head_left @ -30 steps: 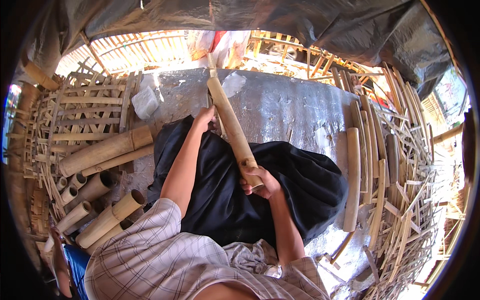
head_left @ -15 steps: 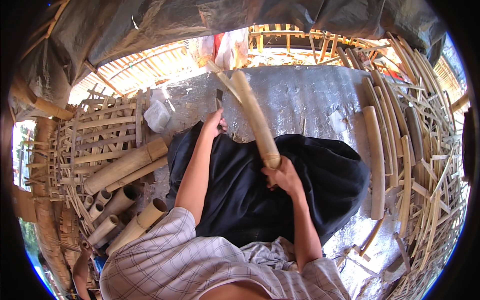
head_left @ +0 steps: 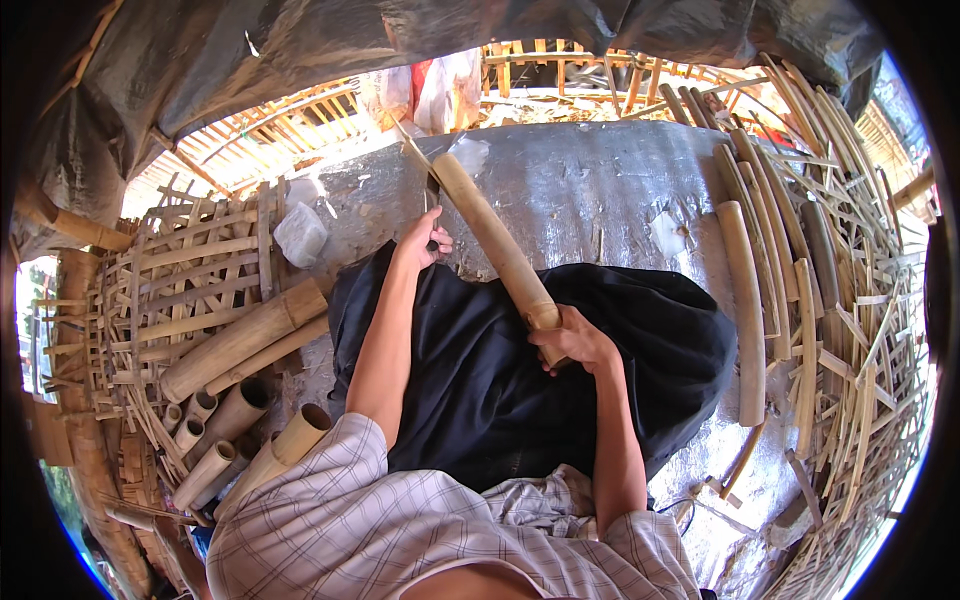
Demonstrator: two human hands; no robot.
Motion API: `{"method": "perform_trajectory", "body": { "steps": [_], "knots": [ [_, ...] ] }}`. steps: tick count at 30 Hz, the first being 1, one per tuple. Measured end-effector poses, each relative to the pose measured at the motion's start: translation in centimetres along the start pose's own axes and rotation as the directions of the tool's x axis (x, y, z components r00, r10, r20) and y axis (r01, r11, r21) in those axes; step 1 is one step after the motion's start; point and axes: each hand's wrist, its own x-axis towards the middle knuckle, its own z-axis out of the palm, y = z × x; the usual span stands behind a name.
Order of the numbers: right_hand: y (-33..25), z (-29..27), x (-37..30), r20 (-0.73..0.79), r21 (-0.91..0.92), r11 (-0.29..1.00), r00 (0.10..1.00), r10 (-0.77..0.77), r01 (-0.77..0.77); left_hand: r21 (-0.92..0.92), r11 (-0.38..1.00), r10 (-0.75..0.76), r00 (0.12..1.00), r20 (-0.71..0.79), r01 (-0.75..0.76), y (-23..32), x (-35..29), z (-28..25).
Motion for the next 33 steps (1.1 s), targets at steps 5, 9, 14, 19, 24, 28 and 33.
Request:
{"method": "perform_trajectory", "body": {
  "steps": [5, 9, 14, 19, 24, 28, 33],
  "knots": [
    [0.0, 0.8, -1.9, -0.002, 0.033, 0.996, 0.997, -0.082, 0.082, 0.140, 0.979, 0.152, 0.988, -0.007, -0.150, -0.7, -2.7, 1.5],
    [-1.7, 1.0, -6.5, -0.066, 0.089, 0.989, 0.992, -0.109, 0.115, 0.232, 0.926, 0.291, 0.955, 0.059, -0.297, -0.5, -6.4, 7.7],
    [-4.2, -1.4, -16.0, -0.343, 0.122, 0.958, 0.917, -0.205, 0.259, 0.318, 0.842, 0.354, 0.891, 0.285, -0.436, -1.9, -11.4, 23.7],
    [-1.9, -4.9, -28.5, -0.764, 0.121, 0.875, 0.607, -0.219, 0.469, 0.409, 0.776, 0.094, 0.730, 0.677, -0.480, -10.6, -18.5, 44.6],
    [2.8, -6.8, -39.6, -1.000, 0.000, 0.847, 0.017, -0.011, 0.532, 0.609, 0.709, -0.561, 0.240, 0.792, -0.355, -26.5, -22.9, 60.9],
    [9.5, -6.9, -45.4, -0.911, 0.119, 0.874, -0.299, 0.285, 0.471, 0.722, 0.637, -0.697, 0.199, 0.689, -0.270, -37.8, -24.3, 59.8],
    [16.7, -4.9, -47.0, -0.835, 0.174, 0.699, -0.273, 0.479, 0.694, 0.755, 0.647, -0.726, 0.214, 0.654, -0.109, -35.1, -20.0, 45.0]
  ]
}}
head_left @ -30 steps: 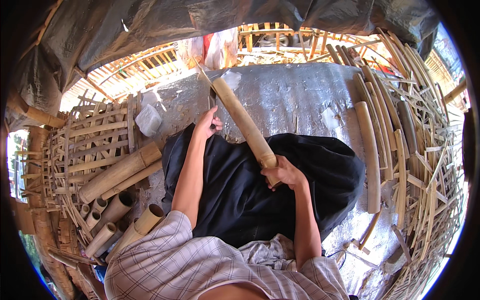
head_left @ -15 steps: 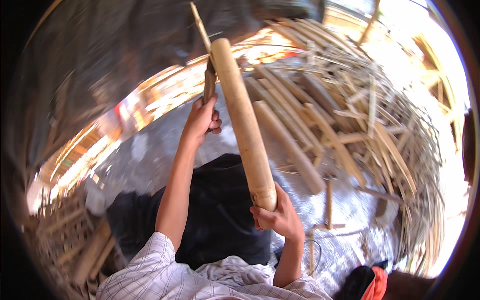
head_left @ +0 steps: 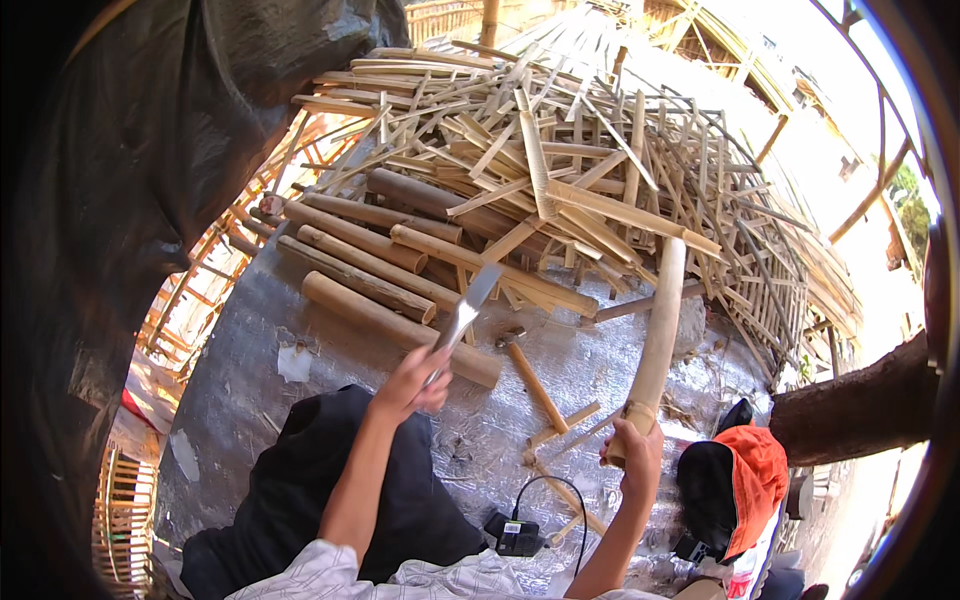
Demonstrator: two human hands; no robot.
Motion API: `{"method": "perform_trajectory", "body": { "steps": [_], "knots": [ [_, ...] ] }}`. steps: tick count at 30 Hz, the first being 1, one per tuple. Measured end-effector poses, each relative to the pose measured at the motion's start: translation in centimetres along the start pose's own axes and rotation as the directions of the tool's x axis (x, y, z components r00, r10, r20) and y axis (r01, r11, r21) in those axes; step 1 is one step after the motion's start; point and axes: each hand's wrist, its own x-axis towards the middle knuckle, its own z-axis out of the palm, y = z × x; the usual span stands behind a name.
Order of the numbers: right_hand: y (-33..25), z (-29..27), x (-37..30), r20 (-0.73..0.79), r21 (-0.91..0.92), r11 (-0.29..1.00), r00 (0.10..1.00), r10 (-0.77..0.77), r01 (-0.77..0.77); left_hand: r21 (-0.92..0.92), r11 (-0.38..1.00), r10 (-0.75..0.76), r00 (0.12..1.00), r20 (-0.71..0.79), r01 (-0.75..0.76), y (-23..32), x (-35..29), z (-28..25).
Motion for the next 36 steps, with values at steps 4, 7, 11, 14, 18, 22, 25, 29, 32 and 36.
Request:
{"method": "perform_trajectory", "body": {
  "steps": [4, 7, 11, 14, 18, 22, 25, 29, 32, 36],
  "knots": [
    [2.6, 2.5, 0.3, 0.060, 0.240, 0.971, 0.998, 0.004, -0.018, -0.089, 0.995, 0.025, 0.991, -0.134, -0.037, -0.4, -16.3, -1.8],
    [3.6, 7.0, 0.7, 0.210, 0.486, 0.873, 0.975, -0.076, -0.037, 0.254, 0.951, 0.257, 0.903, -0.345, -0.174, 0.1, -26.3, -3.0],
    [5.7, 20.0, -4.6, 0.327, 0.695, 0.715, 0.918, -0.224, -0.073, 0.245, 0.892, 0.450, 0.693, -0.563, -0.379, -1.0, -36.5, -4.8],
    [5.3, 25.8, -10.7, 0.569, 0.644, 0.748, 0.755, -0.326, -0.162, 0.326, 0.756, 0.623, 0.470, -0.625, -0.568, -2.6, -42.0, -5.4],
    [5.1, 31.0, -16.0, 0.783, 0.574, 0.804, 0.392, -0.482, -0.158, 0.275, 0.593, 0.730, 0.363, -0.579, -0.756, -4.6, -45.4, -9.1],
    [8.9, 37.3, -19.5, 0.956, 0.295, 0.915, 0.092, -0.280, -0.275, 0.188, 0.521, 0.720, 0.310, -0.621, -0.833, -9.7, -47.4, -16.3],
    [15.1, 40.4, -18.7, 0.999, 0.025, 0.962, -0.026, -0.033, -0.272, 0.060, 0.550, 0.614, 0.355, -0.705, -0.833, -15.2, -45.2, -22.5],
    [18.7, 40.5, -21.1, 0.931, -0.364, 0.830, -0.145, 0.335, -0.423, 0.017, 0.680, 0.426, 0.375, -0.823, -0.733, -16.2, -45.2, -25.7],
    [20.7, 40.0, -22.7, 0.890, -0.456, 0.821, -0.160, 0.427, -0.343, 0.113, 0.762, 0.435, 0.374, -0.819, -0.638, -13.7, -44.5, -23.5],
    [18.1, 42.4, -24.8, 0.927, -0.361, 0.876, -0.229, 0.298, -0.320, 0.229, 0.789, 0.518, 0.417, -0.747, -0.570, -13.0, -44.3, -23.3]
  ]
}}
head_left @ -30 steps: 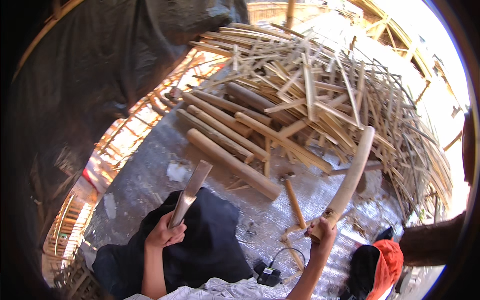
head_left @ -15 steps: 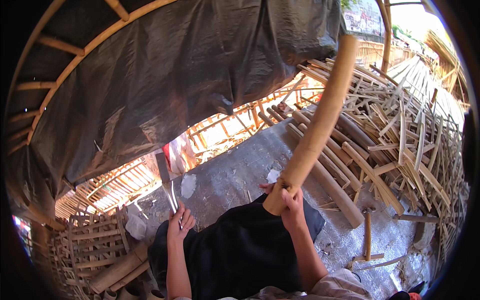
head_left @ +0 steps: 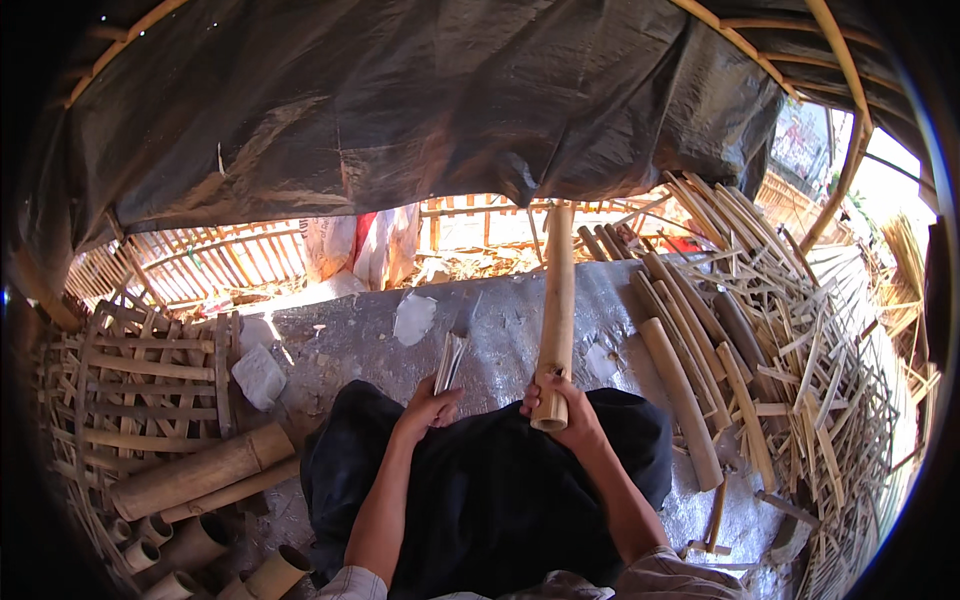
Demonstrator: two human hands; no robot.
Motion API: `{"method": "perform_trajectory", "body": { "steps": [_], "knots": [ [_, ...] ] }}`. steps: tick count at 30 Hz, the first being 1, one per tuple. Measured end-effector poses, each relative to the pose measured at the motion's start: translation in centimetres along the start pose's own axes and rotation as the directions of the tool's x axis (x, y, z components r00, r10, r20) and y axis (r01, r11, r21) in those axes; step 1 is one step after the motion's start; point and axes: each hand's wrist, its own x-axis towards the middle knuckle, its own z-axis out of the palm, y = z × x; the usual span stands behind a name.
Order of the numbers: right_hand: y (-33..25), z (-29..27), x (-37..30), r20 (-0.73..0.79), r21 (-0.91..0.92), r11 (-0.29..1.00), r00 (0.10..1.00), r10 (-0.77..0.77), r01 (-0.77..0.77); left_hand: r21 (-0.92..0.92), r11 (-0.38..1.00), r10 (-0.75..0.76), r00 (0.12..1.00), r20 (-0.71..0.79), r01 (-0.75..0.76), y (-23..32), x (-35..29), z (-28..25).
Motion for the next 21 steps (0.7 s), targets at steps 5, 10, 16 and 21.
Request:
{"method": "perform_trajectory", "body": {
  "steps": [5, 10, 16, 21],
  "knots": [
    [-4.9, 7.2, 5.0, 0.203, -0.023, 0.951, 0.933, -0.296, 0.307, -0.107, 0.994, -0.037, 0.994, -0.103, 0.026, -0.4, -0.2, -1.2],
    [-6.4, 2.7, 7.4, 0.317, -0.173, 0.978, 0.947, -0.058, 0.118, -0.122, 0.992, -0.063, 0.985, -0.159, 0.044, -2.1, 0.9, -3.0],
    [0.3, -2.8, 6.0, 0.239, -0.041, 0.978, 0.948, 0.210, -0.206, -0.024, 0.990, -0.142, 0.971, -0.192, 0.140, -3.8, 1.2, -4.3],
    [3.0, 0.3, 6.6, 0.383, 0.506, 0.663, 0.833, 0.400, -0.551, 0.344, 0.887, -0.246, 0.946, -0.212, 0.307, -5.9, 1.5, -6.5]
  ]
}}
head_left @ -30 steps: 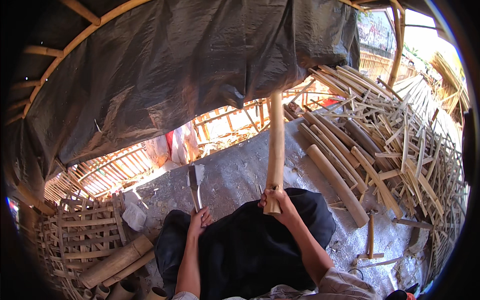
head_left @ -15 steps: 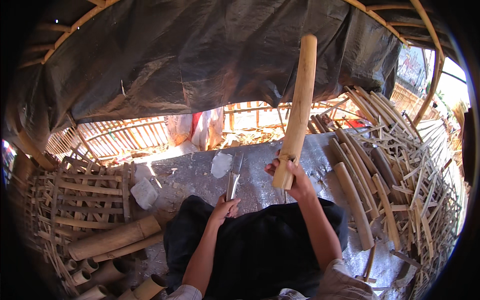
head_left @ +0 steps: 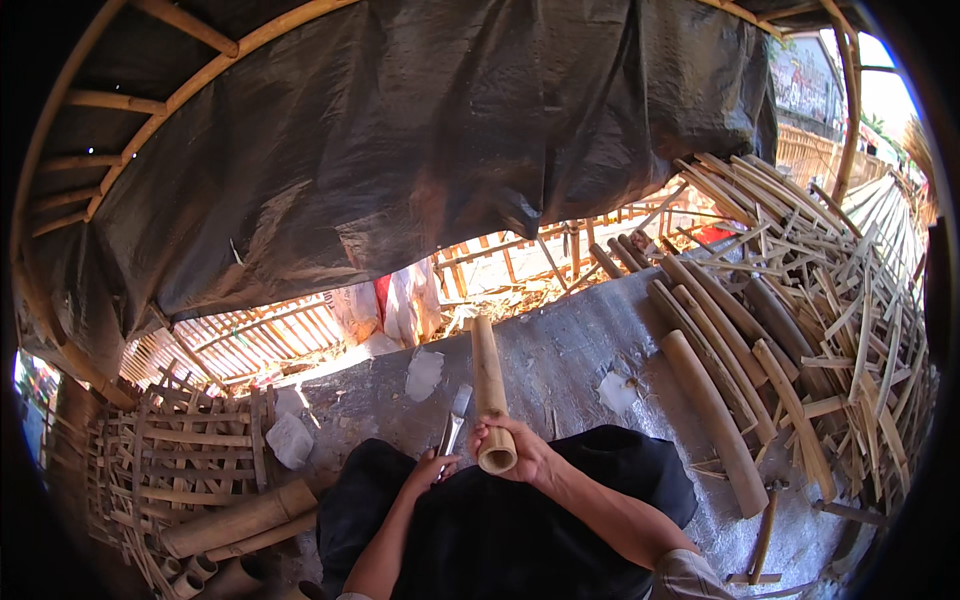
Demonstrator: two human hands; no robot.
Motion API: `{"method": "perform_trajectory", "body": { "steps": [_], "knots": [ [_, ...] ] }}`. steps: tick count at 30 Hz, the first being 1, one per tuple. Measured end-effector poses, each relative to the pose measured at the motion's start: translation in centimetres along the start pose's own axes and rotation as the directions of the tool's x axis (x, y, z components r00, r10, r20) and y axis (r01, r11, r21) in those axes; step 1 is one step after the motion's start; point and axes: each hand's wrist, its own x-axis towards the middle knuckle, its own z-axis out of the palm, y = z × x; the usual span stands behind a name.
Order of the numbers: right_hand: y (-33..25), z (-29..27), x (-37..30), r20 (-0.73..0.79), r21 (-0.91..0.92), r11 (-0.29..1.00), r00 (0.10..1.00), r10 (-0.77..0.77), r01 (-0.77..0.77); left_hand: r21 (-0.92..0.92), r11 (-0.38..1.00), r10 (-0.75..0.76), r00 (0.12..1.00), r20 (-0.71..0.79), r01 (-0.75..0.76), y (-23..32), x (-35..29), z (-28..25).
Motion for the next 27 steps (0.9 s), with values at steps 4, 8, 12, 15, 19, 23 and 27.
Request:
{"method": "perform_trajectory", "body": {
  "steps": [4, 8, 12, 15, 19, 23, 27],
  "knots": [
    [2.0, -3.5, 1.7, -0.075, -0.302, 0.953, 0.997, -0.031, 0.007, 0.144, 0.988, 0.078, 0.991, -0.109, -0.062, -1.9, 1.0, 0.1],
    [3.5, -4.0, 2.9, -0.116, -0.270, 0.961, 0.993, 0.030, -0.061, 0.356, 0.931, 0.144, 0.976, -0.164, -0.078, -5.0, 2.1, -3.0],
    [3.3, -4.1, 2.3, -0.237, -0.359, 0.932, 0.971, -0.040, -0.049, 0.410, 0.912, 0.068, 0.994, -0.083, -0.028, -5.7, 3.3, -3.0],
    [3.4, -4.7, 2.8, -0.273, -0.394, 0.917, 0.961, -0.047, -0.067, 0.387, 0.921, 0.078, 0.994, -0.076, -0.043, -5.8, 3.6, -3.0],
    [4.2, -5.5, 3.1, -0.403, -0.500, 0.855, 0.911, -0.087, -0.140, 0.276, 0.960, 0.093, 0.981, -0.173, -0.042, -4.9, 2.8, -1.2],
    [3.8, -7.2, 1.7, -0.220, -0.829, 0.553, 0.959, -0.180, -0.086, 0.098, 0.994, -0.039, 0.989, -0.140, 0.054, -2.2, 1.4, 1.1],
    [3.5, -8.7, 1.8, -0.135, -0.890, 0.454, 0.973, -0.185, -0.037, 0.080, 0.997, 0.026, 0.988, -0.149, -0.014, -3.2, 1.8, 0.9]
  ]
}}
